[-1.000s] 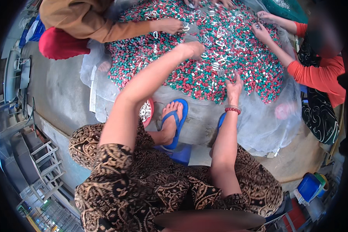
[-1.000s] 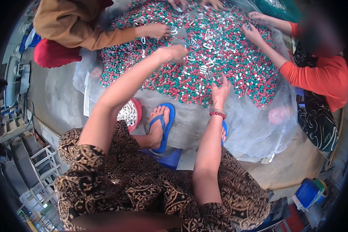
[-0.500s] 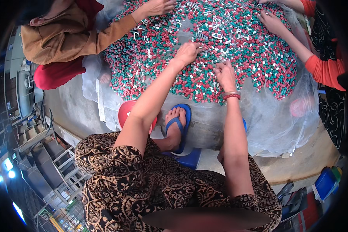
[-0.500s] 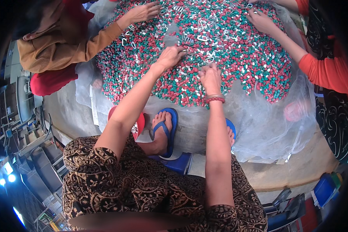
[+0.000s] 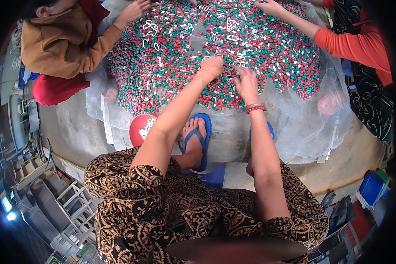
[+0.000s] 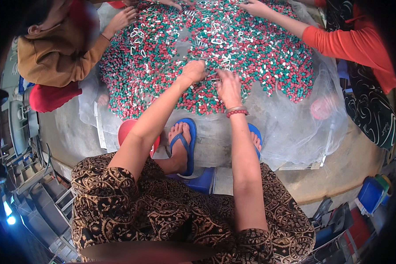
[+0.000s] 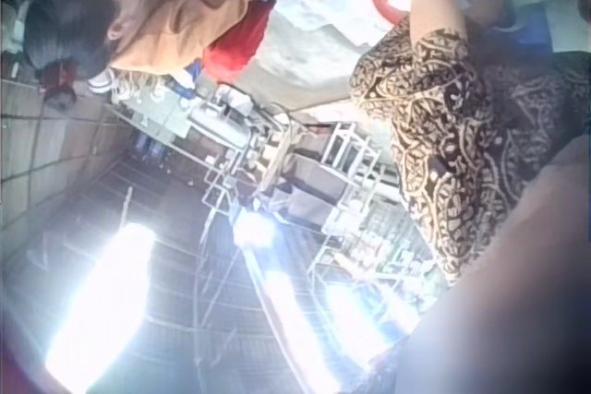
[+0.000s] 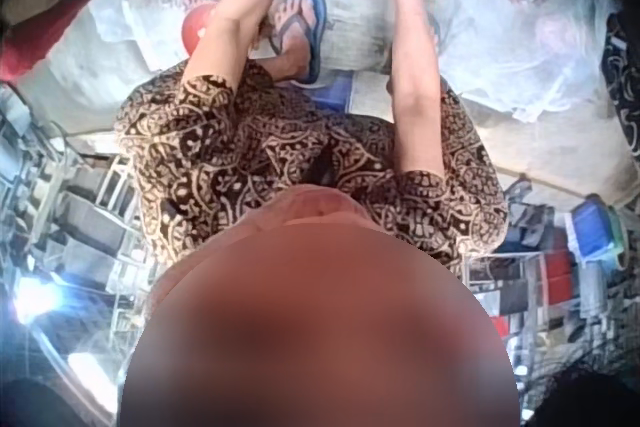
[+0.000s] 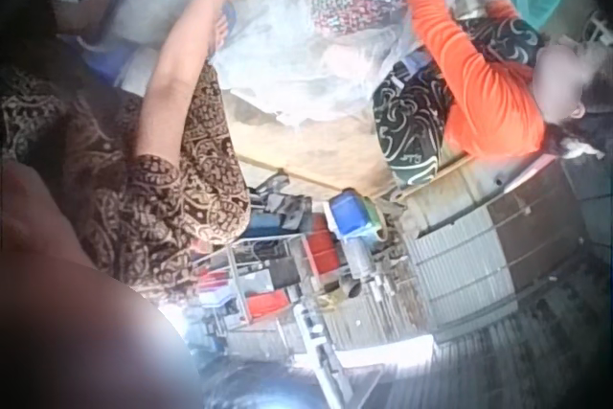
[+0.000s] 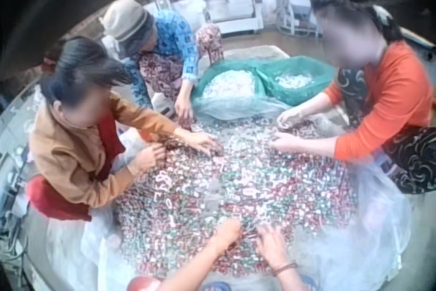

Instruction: The person sits on a low stool and sorts small white plastic clips from a large mixed pile of red and green plastic pieces. They pick the white clips by hand and place them into a red scoop. Two other workers sort alongside them.

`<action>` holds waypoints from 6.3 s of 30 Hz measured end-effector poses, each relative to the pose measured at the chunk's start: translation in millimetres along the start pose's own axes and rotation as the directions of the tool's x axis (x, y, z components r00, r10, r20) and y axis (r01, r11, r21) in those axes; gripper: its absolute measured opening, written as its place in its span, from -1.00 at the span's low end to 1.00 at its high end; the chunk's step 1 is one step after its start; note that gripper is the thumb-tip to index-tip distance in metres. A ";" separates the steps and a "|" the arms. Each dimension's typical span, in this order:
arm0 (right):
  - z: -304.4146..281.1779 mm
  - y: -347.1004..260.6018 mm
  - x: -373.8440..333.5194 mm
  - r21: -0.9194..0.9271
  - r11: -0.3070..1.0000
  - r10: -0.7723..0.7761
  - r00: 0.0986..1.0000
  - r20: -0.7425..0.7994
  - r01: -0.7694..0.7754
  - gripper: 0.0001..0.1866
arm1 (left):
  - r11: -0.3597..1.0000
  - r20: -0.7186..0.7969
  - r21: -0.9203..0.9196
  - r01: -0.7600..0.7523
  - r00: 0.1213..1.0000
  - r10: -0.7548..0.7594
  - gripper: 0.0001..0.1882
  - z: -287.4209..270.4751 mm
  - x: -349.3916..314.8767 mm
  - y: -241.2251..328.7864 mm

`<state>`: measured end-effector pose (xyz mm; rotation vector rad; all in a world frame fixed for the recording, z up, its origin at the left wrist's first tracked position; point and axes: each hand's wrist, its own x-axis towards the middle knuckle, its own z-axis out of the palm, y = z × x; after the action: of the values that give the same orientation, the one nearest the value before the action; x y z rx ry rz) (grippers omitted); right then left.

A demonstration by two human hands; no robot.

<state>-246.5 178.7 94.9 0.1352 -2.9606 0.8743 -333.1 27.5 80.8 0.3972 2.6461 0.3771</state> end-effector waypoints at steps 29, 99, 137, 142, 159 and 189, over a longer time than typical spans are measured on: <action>-2.7 44.9 -11.9 0.552 0.644 0.597 0.799 0.071 -0.530 -0.64 | 0.987 0.023 -0.125 -0.106 0.994 0.109 -0.54 -5.3 1.4 -3.4; -30.7 50.1 -61.3 0.564 -0.821 0.100 0.951 0.294 -0.088 -0.57 | 0.960 -0.218 0.147 -0.240 0.939 0.268 -0.73 17.8 -9.8 -9.6; -5.8 12.3 -51.0 0.783 -0.527 0.338 0.764 0.550 -0.330 -0.66 | 0.988 -0.072 -0.148 -0.038 0.997 0.028 -0.71 -6.3 -24.3 -3.6; -5.1 7.1 -49.0 0.660 -0.705 0.307 0.726 0.615 -0.261 -0.57 | 0.921 -0.030 -0.316 -0.229 0.972 0.232 -0.72 -39.3 -39.1 21.0; -23.9 54.5 -66.7 0.429 -0.886 -0.004 0.927 0.374 -0.176 -0.73 | 0.954 -0.475 -0.294 0.064 0.856 -0.204 -0.77 -7.0 14.9 -42.2; -38.7 95.8 -48.9 0.946 -0.259 0.606 0.730 0.316 -0.194 -0.85 | -0.102 0.069 -0.992 0.079 0.993 0.101 -0.82 -64.1 -6.1 -19.9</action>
<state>-206.3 283.2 72.0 -0.9899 -1.1577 2.6890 -361.2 -5.6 132.3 -0.1321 1.3809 2.0964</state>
